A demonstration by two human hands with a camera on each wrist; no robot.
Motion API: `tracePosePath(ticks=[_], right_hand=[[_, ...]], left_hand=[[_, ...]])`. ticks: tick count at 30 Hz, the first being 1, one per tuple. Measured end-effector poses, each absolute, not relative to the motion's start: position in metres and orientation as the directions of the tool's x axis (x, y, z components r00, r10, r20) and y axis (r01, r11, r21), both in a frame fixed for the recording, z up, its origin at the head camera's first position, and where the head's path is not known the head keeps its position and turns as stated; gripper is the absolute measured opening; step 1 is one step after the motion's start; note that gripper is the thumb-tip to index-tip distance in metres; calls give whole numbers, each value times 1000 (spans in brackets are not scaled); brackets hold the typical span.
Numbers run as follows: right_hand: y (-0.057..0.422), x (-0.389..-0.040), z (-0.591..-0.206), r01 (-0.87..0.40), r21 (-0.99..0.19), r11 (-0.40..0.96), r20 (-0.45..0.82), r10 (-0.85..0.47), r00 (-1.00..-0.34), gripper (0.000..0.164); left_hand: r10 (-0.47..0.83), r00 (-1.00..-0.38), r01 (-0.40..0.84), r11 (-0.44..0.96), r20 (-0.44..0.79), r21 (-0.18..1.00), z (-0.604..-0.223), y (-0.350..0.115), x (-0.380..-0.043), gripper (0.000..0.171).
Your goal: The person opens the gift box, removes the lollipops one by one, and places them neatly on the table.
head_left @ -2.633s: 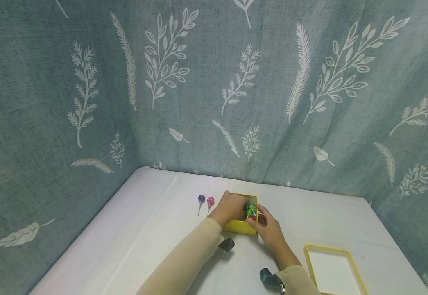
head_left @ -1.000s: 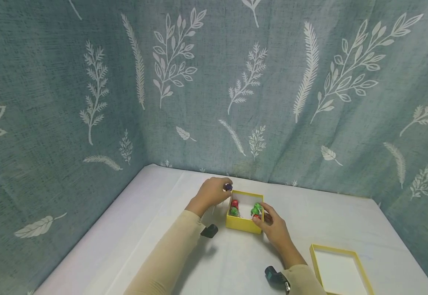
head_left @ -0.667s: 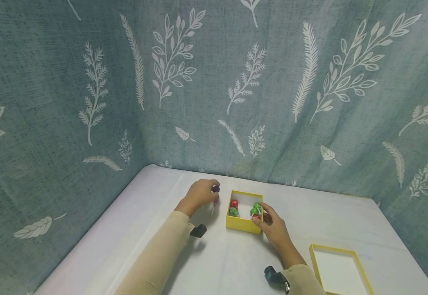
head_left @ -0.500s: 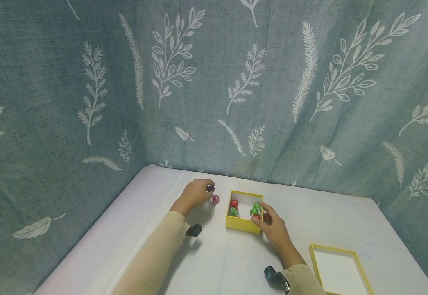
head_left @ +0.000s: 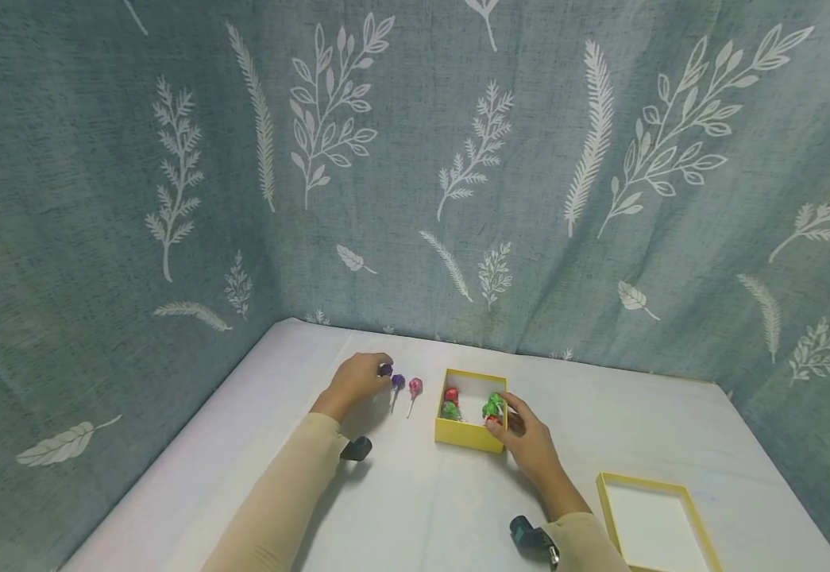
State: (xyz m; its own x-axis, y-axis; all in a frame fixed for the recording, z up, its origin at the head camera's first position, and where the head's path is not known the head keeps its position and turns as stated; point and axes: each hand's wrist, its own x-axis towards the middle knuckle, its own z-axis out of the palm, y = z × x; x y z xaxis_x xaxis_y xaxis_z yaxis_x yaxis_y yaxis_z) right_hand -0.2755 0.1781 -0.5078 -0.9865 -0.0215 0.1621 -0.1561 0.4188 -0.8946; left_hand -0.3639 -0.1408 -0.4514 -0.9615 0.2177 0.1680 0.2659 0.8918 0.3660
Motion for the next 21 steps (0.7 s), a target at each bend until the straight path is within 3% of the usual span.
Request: tracePosePath(ticks=[21], right_hand=[[178, -276, -509, -151, -896, 418, 160, -12, -987, 67]], left_hand=[[177, -978, 207, 906, 114, 369, -477, -156, -378, 34]])
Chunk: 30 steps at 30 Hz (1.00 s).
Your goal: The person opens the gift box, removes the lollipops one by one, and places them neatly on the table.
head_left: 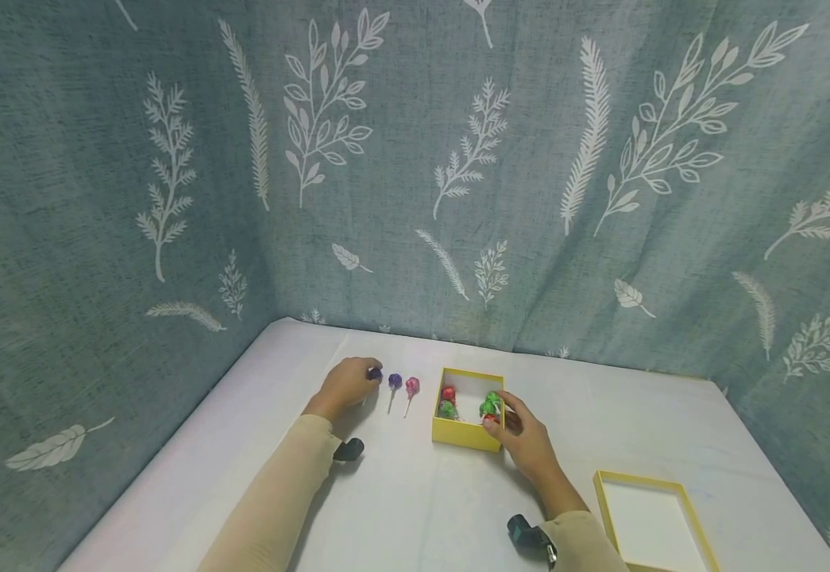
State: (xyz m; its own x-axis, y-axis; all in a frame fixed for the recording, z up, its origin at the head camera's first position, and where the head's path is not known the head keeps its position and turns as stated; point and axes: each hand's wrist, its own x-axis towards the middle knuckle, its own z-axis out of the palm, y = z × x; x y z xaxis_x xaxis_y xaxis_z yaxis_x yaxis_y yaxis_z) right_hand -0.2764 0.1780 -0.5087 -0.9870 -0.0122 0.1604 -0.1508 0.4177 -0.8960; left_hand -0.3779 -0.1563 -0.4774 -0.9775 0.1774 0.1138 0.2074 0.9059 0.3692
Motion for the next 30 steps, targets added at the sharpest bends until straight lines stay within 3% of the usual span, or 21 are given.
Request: tracePosePath(ticks=[30], right_hand=[[179, -276, -509, -166, -894, 416, 170, -29, -985, 65]], left_hand=[[160, -985, 173, 904, 65, 390, -465, -161, -371, 39]])
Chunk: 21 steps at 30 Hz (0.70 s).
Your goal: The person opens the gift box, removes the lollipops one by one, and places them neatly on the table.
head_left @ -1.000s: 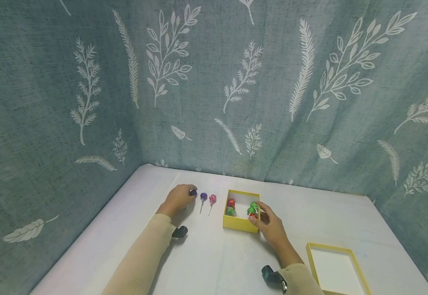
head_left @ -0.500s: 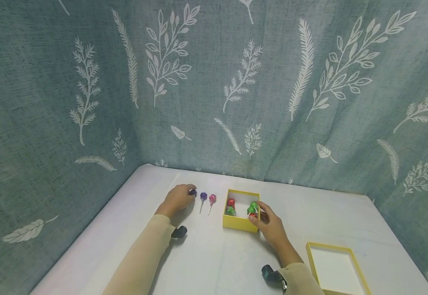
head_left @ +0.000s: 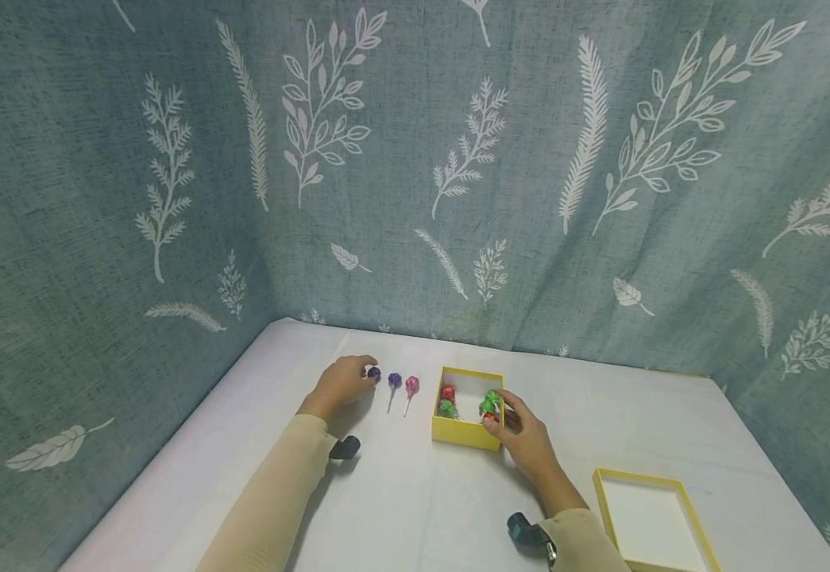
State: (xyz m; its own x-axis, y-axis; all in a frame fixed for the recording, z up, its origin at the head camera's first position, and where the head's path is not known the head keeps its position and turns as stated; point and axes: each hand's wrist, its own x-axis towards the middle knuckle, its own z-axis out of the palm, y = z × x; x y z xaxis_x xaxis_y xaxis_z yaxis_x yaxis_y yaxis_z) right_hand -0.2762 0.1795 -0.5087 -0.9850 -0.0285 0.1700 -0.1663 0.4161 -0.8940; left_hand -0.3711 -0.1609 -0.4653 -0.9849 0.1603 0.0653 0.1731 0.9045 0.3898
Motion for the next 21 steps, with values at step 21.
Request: tracePosePath(ticks=[21], right_hand=[[179, -276, -507, -169, -885, 433, 170, -36, -985, 66]], left_hand=[[339, -924, 380, 861, 176, 338, -434, -90, -359, 32]])
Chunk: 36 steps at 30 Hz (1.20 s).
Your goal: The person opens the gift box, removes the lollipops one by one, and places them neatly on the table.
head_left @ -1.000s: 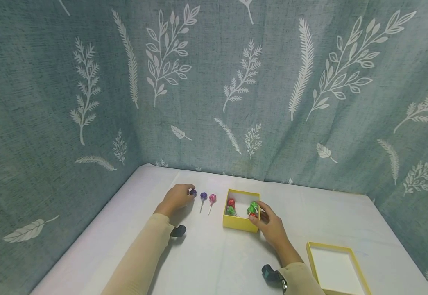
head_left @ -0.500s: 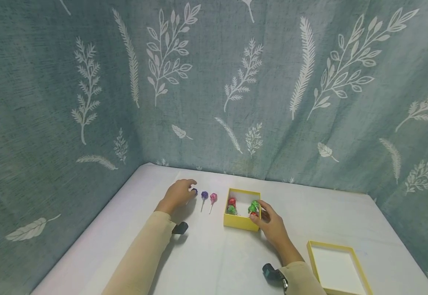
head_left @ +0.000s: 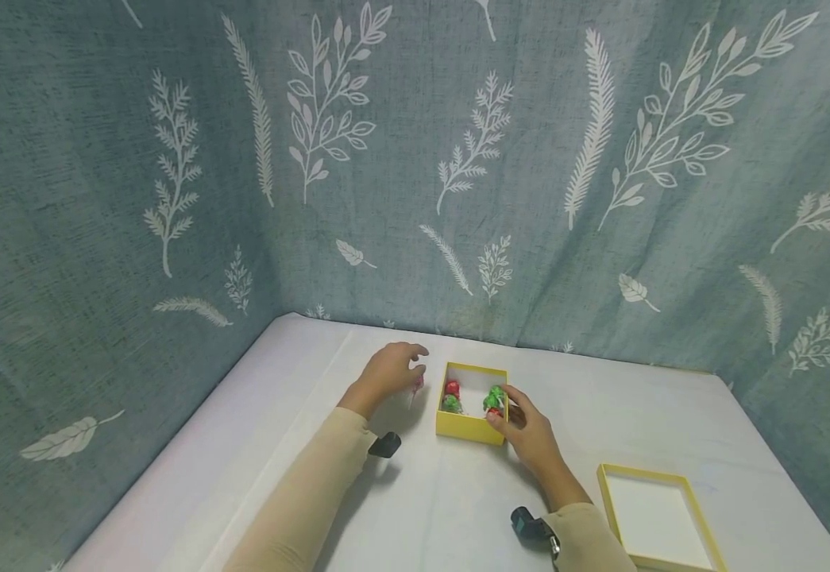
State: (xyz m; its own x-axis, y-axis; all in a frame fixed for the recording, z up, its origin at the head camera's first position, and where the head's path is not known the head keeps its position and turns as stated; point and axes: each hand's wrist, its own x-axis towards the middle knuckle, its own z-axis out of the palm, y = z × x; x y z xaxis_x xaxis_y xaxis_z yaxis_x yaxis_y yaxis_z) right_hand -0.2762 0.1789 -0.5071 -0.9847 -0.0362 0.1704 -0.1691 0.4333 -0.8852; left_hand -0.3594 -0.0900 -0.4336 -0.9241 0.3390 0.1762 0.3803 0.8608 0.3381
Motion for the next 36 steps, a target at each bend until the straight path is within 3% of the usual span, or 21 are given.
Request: tracePosePath(ticks=[12, 18, 30, 36], right_hand=[[180, -277, -508, -183, -880, 438, 185, -38, -982, 67], [181, -277, -510, -197, -878, 436, 198, -43, -979, 69], [181, -276, -510, -202, -889, 411, 200, -51, -979, 67], [181, -274, -510, -204, -891, 406, 198, -57, -979, 69]], left_hand=[[460, -847, 529, 780, 267, 333, -424, -32, -351, 28], [519, -809, 584, 767, 277, 268, -430, -9, -346, 24], [574, -793, 604, 785, 203, 139, -441, 18, -338, 18], [577, -805, 592, 792, 139, 145, -448, 24, -341, 16]])
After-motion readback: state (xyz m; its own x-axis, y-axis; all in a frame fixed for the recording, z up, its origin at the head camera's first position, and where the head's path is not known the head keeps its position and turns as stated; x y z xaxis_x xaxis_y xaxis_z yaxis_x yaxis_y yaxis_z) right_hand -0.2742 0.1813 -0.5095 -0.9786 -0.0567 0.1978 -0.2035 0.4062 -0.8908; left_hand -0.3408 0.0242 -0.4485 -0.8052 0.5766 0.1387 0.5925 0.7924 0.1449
